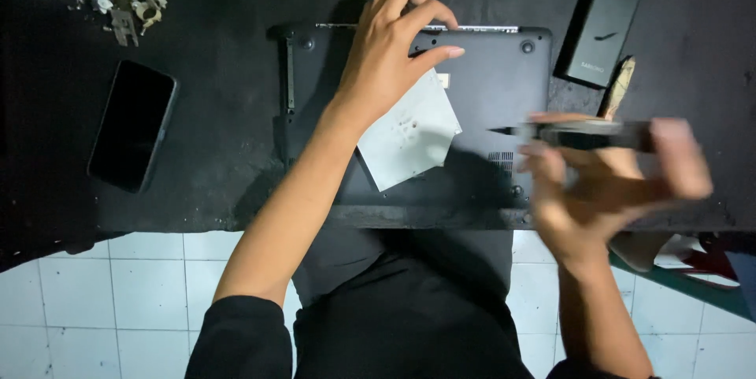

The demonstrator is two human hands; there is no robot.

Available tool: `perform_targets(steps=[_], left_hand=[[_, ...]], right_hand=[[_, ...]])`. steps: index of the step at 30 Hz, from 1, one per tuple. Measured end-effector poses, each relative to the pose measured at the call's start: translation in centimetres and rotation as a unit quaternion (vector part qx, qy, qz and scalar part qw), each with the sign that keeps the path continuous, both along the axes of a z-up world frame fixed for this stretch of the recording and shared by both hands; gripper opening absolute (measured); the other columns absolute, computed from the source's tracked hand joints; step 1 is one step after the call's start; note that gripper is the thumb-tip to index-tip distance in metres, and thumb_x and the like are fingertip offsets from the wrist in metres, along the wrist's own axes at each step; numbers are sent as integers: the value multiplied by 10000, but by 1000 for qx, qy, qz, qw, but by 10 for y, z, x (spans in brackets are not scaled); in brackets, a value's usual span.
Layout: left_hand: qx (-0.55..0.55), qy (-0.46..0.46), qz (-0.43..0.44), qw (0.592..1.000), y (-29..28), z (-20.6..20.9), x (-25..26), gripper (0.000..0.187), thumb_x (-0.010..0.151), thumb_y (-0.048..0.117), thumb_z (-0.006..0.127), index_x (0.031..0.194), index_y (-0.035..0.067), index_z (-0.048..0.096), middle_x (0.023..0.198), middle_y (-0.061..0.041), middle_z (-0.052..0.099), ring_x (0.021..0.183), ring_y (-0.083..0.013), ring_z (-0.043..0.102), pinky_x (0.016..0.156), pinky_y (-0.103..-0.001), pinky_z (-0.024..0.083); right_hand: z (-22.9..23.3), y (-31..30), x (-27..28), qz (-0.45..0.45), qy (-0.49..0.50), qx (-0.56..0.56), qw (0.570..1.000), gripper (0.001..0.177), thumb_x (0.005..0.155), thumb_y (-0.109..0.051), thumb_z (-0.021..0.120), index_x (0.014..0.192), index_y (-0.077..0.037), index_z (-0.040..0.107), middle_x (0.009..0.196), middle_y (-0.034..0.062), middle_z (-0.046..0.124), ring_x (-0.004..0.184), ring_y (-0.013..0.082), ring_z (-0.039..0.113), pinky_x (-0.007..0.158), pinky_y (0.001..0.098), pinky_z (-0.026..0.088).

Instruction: The person holds a silver laptop hard drive, turning it over to inspect both sides. They then use a screwdriver to remove screws from the hard drive and place it on the back of a laptop chassis.

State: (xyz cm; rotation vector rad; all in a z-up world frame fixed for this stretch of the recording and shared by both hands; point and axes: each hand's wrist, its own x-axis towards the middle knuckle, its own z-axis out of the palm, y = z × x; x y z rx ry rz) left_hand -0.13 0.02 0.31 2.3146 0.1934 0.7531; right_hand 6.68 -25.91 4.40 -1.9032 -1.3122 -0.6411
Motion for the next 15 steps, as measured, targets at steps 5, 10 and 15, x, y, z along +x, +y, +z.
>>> perform_targets(steps=[5, 10, 15], left_hand=[[-16, -35, -10, 999, -1, 5, 0, 172, 972, 203, 788, 1052, 117, 663, 984, -40, 469, 949, -235, 509, 885, -355, 421], [-97, -126, 49, 986, 3, 33, -4, 86, 1017, 122, 681, 979, 46, 692, 959, -60, 578, 883, -197, 604, 795, -313, 482], [-86, -142, 109, 980, 14, 59, -12, 165, 1065, 150, 611, 976, 23, 668, 964, -68, 585, 896, -196, 579, 799, -318, 465]], right_hand=[[23, -29, 7, 84, 405, 86, 906, 964, 1219, 386, 483, 1687, -408, 200, 1459, 540, 470, 833, 466, 546, 754, 510, 560], [17, -65, 51, -101, 520, -26, 848, 702, 1123, 65, 581, 1630, -231, 196, 1070, 139, 467, 813, 210, 506, 702, 310, 465], [16, -77, 61, -192, 446, -179, 855, 650, 1028, -3, 571, 1606, -94, 291, 896, 170, 641, 725, 250, 568, 747, 375, 426]])
